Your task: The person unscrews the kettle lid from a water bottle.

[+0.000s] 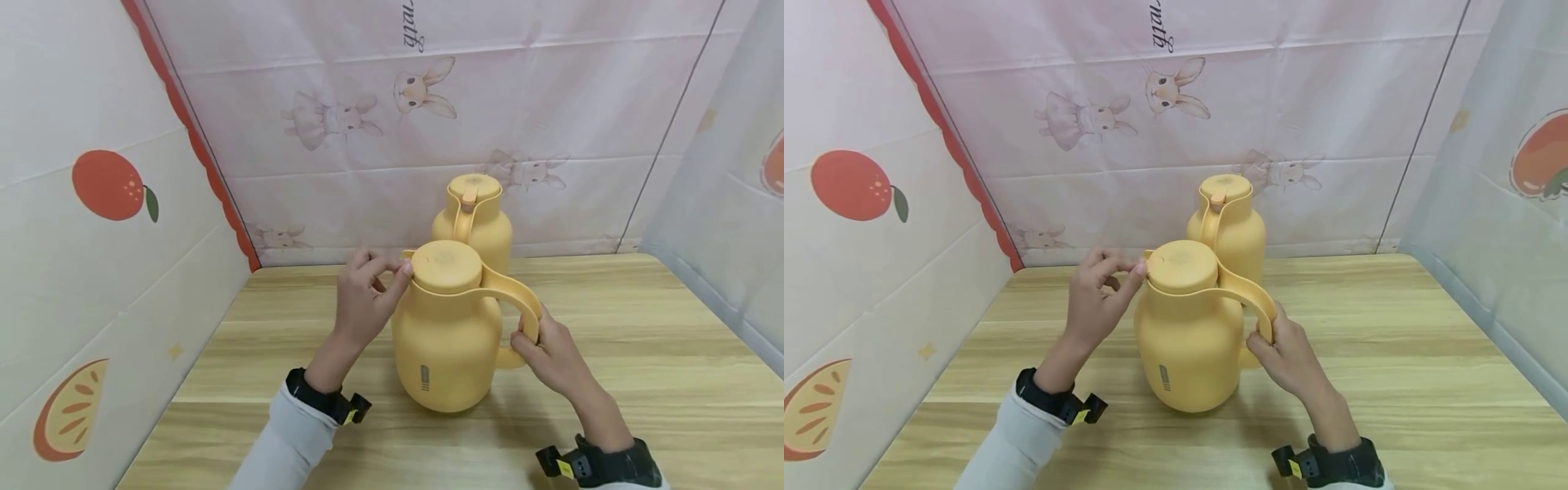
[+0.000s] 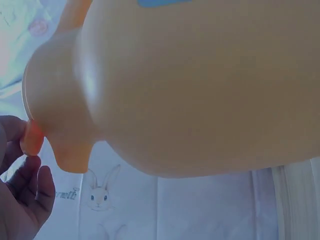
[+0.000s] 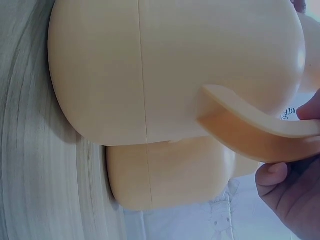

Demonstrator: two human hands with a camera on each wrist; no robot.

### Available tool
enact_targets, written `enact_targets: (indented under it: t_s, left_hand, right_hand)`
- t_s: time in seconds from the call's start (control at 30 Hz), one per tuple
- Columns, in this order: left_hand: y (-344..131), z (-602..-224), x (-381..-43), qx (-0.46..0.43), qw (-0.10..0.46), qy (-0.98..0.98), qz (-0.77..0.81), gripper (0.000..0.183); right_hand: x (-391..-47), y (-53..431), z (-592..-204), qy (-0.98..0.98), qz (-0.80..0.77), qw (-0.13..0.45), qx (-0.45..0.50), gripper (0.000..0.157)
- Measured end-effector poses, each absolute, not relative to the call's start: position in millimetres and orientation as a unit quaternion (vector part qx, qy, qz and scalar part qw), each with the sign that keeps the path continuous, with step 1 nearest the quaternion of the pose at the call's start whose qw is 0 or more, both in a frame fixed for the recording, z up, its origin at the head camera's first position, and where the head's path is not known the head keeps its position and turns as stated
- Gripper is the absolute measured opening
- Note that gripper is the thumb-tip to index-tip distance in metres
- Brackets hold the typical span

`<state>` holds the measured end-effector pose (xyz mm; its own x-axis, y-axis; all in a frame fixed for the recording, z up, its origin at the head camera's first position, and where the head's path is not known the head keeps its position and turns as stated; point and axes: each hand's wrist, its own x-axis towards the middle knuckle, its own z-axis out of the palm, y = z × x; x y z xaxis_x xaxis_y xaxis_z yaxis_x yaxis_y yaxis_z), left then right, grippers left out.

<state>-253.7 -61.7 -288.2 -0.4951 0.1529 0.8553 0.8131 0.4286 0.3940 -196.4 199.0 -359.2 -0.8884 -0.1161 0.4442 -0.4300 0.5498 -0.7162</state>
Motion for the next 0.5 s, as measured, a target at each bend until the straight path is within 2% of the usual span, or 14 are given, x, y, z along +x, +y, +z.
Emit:
enact_targets:
  t_s: [0.3, 0.5]
  left_hand:
    - [-56, -288, -236, -0.394, 0.458, -0.717, -0.348, 0.011]
    - [-48, -283, -228, -0.446, 0.468, -0.711, -0.277, 0.017]
  right_hand:
    - [-196, 199, -360, -0.862, 0.446, 0.18, 0.16, 0.013]
    - [-197, 198, -360, -0.862, 0.447, 0.181, 0.157, 0.013]
